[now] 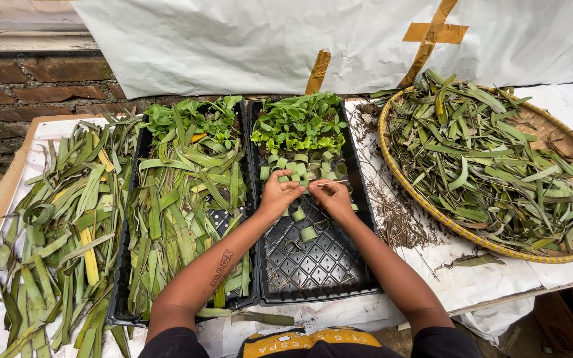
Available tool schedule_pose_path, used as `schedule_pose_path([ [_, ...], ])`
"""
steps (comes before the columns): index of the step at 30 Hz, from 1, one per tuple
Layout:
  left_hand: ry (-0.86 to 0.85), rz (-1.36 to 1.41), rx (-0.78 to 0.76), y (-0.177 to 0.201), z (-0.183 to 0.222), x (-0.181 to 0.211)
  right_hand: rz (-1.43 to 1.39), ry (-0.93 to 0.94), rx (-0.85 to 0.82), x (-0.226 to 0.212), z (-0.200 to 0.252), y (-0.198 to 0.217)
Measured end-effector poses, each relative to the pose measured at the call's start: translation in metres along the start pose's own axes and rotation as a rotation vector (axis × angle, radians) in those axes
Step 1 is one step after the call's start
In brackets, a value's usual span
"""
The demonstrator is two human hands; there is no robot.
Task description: Wrapping small green seedlings with long, thin leaves to prepare them for planting.
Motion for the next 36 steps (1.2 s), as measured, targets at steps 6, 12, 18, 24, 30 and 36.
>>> schedule_pose_path([
  [6,0.002,-0.044,0.001,-0.002,0.002,0.001,0.046,0.056,0.049,-0.002,-0.001,0.001],
  [12,-0.002,-0.102,-0.007,0.001,0.001,-0.002,0.232,0.287,0.147,-0.022,0.008,-0.006],
  [18,-0.054,-0.084,-0.005,0.011,-0.012,-0.020,0.153,0.256,0.085,-0.039,0.010,-0.011],
  [24,-0.053,0.023,-0.056,-0.001,-0.004,-0.009,-0.179,0.005,0.056,0.002,-0.002,0.004],
  [30,-0.048,0.109,-0.108,-0.009,-0.001,-0.004,-0.320,-0.133,0.110,0.026,-0.005,0.003],
  [36,-0.044,0.078,-0.113,-0.011,0.001,-0.002,-0.340,-0.191,0.083,0.038,-0.009,0.001],
])
Point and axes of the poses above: each hand's wrist, its own z-axis away from the middle knuckle, its own y-axis out of the back of the hand, x = y × z, the point moved 9 cm from there along -z, towards the middle knuckle, and after that the axes turned 8 degrees about z, right-handed, at the moved point
